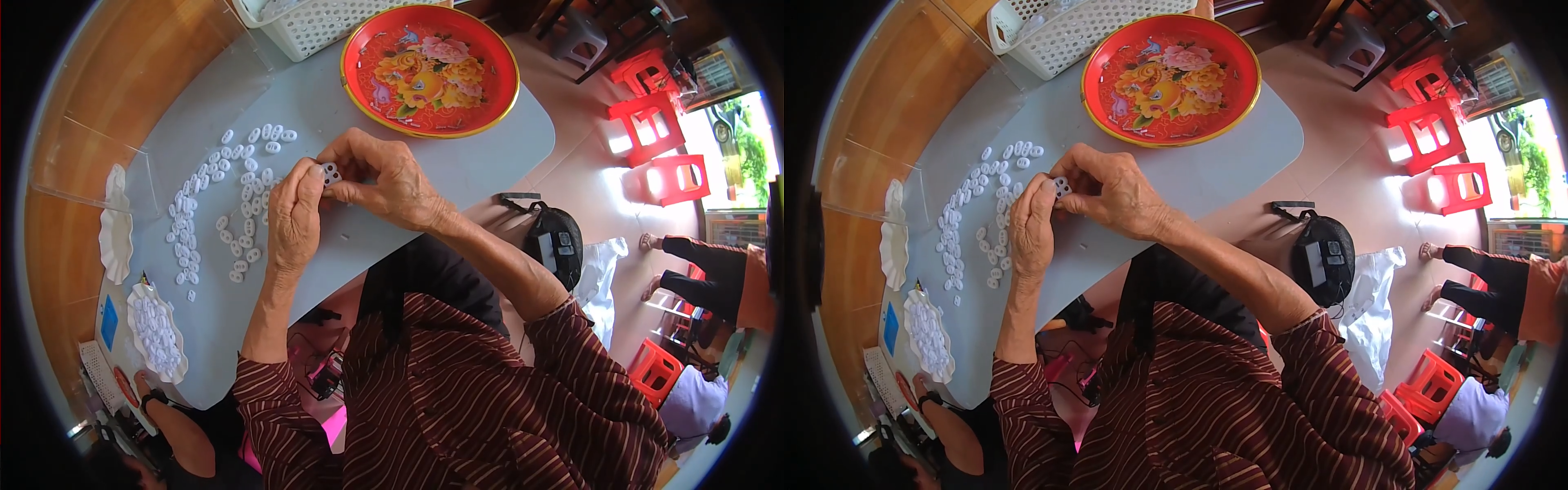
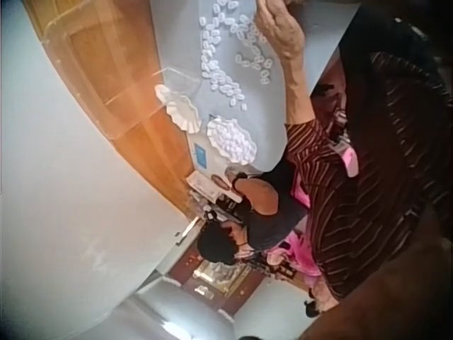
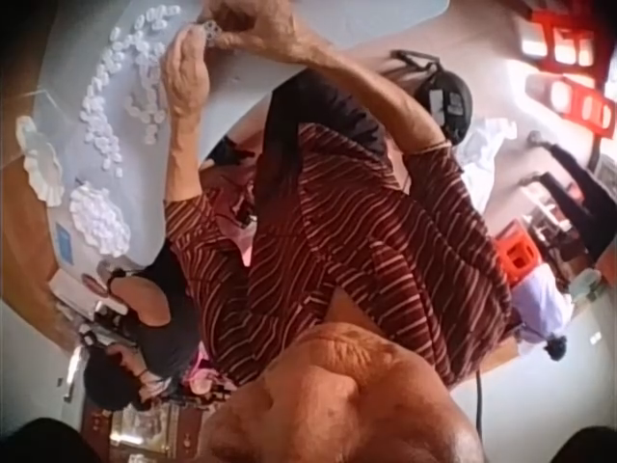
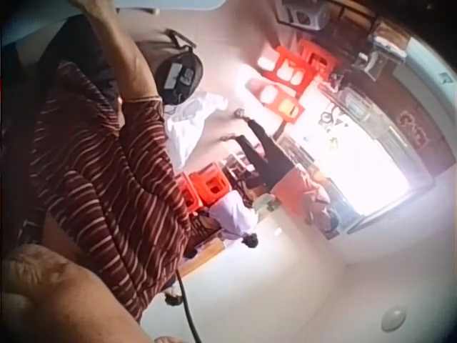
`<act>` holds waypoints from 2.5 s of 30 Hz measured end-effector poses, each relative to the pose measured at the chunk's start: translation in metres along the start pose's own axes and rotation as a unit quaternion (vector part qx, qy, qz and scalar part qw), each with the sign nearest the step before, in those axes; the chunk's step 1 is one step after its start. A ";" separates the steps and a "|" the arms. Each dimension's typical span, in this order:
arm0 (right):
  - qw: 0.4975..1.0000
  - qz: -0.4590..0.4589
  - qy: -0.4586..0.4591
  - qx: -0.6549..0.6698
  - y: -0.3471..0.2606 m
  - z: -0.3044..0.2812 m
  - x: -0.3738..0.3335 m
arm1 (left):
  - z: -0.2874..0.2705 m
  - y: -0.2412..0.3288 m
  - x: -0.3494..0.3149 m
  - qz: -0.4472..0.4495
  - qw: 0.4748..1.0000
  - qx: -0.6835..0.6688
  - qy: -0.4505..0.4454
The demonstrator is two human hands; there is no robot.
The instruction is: Manually assembling small white plastic components at a workshop table.
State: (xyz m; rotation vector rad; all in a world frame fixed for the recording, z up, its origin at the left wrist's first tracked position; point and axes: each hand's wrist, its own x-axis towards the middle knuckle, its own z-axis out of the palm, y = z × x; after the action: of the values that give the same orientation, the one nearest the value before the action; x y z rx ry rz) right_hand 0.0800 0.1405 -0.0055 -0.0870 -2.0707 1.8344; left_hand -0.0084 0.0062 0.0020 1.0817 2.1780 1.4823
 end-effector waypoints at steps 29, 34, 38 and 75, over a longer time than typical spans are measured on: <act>0.999 -0.024 -0.004 0.029 0.003 0.001 -0.001 | -0.004 -0.006 -0.002 0.010 0.999 -0.048 -0.011; 0.999 0.002 0.012 0.037 0.006 0.001 -0.001 | 0.003 -0.002 -0.005 0.024 0.998 -0.056 0.034; 0.994 -0.031 0.098 0.030 0.000 -0.014 0.023 | 0.005 -0.010 -0.008 0.021 0.997 -0.074 0.013; 0.767 -0.355 -0.436 -0.310 -0.013 0.169 0.132 | 0.025 -0.017 -0.017 0.294 0.952 -0.045 -0.079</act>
State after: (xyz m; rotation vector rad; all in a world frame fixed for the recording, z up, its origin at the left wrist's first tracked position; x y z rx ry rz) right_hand -0.0932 0.0165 0.0240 1.4157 -2.6216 0.6712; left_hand 0.0114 0.0075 -0.0270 1.8526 1.7345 1.6236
